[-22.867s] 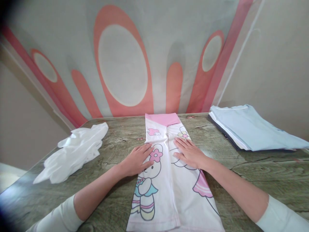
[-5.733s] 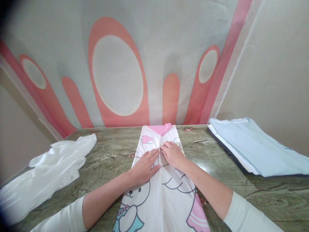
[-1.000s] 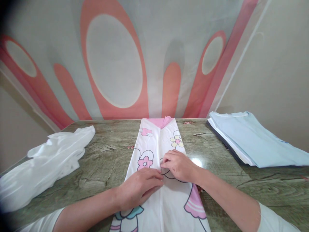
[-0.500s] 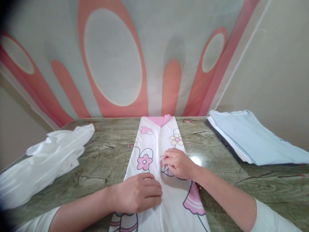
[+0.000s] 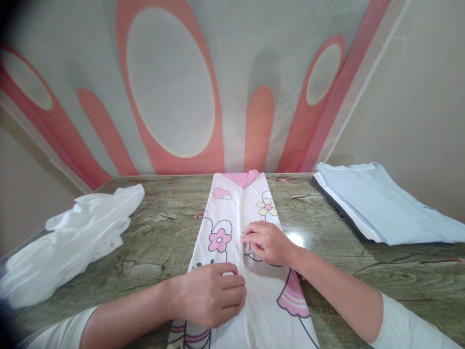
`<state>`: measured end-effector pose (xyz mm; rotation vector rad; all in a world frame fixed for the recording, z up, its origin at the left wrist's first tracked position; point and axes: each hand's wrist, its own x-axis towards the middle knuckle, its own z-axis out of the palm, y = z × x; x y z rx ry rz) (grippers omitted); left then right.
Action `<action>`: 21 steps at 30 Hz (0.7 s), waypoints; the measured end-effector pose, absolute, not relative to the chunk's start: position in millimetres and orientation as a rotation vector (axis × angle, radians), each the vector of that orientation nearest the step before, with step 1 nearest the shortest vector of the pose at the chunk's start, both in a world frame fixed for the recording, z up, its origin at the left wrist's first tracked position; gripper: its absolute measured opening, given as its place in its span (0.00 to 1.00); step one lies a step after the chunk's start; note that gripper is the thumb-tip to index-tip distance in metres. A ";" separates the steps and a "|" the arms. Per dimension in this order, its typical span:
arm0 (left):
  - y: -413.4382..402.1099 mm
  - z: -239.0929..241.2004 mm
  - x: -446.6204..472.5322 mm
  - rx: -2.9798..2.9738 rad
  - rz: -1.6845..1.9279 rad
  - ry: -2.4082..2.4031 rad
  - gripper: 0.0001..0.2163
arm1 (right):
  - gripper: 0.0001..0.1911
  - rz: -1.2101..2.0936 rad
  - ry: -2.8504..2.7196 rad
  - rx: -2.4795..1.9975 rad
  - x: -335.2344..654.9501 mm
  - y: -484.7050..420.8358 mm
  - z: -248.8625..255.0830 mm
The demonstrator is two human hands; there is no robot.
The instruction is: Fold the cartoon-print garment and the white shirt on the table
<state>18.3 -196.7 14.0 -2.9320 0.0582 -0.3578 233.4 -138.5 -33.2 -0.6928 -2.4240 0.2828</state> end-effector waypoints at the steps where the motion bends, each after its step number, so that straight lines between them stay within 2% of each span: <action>1: -196.6 14.9 17.8 -2.922 -0.372 0.047 0.11 | 0.13 0.268 -2.441 -0.688 233.2 -138.6 -32.8; 12: -197.8 15.4 15.6 -2.850 -0.443 -0.037 0.08 | 0.09 -0.158 -2.675 -0.575 226.3 -145.1 -24.2; 21: -198.1 10.2 16.3 -2.920 -0.437 -0.044 0.07 | 0.10 -0.314 -2.658 -0.500 225.7 -146.8 -21.5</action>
